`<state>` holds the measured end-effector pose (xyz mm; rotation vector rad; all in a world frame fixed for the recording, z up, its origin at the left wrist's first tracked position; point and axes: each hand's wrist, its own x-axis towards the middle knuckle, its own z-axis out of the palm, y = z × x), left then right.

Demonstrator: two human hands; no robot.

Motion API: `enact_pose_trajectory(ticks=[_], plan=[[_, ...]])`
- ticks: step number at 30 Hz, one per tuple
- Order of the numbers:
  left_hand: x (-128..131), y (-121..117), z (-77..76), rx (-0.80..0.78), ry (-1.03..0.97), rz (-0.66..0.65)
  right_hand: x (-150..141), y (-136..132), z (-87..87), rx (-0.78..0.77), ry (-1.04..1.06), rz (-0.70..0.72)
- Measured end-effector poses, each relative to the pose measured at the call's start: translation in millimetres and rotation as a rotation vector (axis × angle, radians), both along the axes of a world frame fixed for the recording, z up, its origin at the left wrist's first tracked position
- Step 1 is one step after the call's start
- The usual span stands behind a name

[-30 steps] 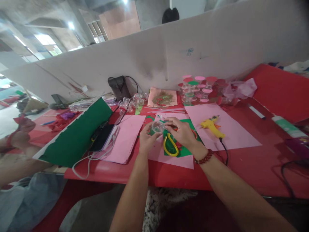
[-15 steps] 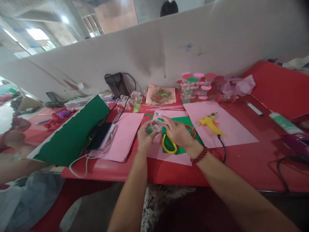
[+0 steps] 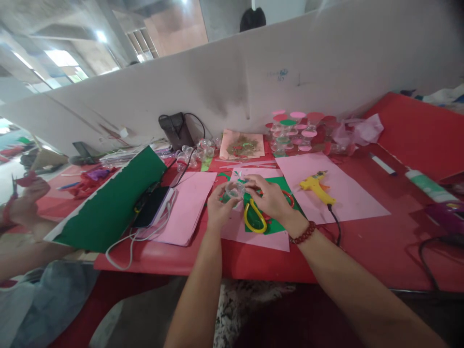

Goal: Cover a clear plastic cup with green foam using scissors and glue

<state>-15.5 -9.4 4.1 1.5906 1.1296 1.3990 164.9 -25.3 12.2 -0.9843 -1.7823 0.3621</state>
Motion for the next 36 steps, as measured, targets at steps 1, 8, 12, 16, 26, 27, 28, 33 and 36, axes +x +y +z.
enact_pose_trajectory(ticks=[1, 8, 12, 16, 26, 27, 28, 33, 36], plan=[[0, 0, -0.2, -0.007, -0.009, -0.008, 1, 0, 0.2, -0.005, -0.014, -0.001], [1, 0, -3.7, -0.012, -0.024, -0.068, -2, -2, -1.6, 0.046, -0.188, -0.127], [3, -1, -2.1, -0.029, -0.005, -0.055, -5, -1, -1.2, 0.053, -0.147, -0.141], [5, -2, 0.9, 0.037, 0.029, -0.02, -4, 1, 1.7, -0.043, 0.09, -0.07], [1, 0, -2.3, 0.146, 0.159, 0.029, -7, 5, 4.4, -0.195, 0.389, 0.05], [1, -1, -2.4, 0.15, 0.167, 0.031, -8, 5, 4.3, -0.201, 0.415, 0.053], [1, -1, -2.4, 0.155, 0.174, 0.032, -8, 5, 3.9, -0.203, 0.438, 0.056], [1, -2, -1.8, 0.187, 0.199, 0.044, -10, 7, 0.2, -0.23, 0.502, 0.086], [2, -4, -0.9, 0.216, 0.244, 0.078, -11, 6, -1.6, -0.245, 0.502, 0.067]])
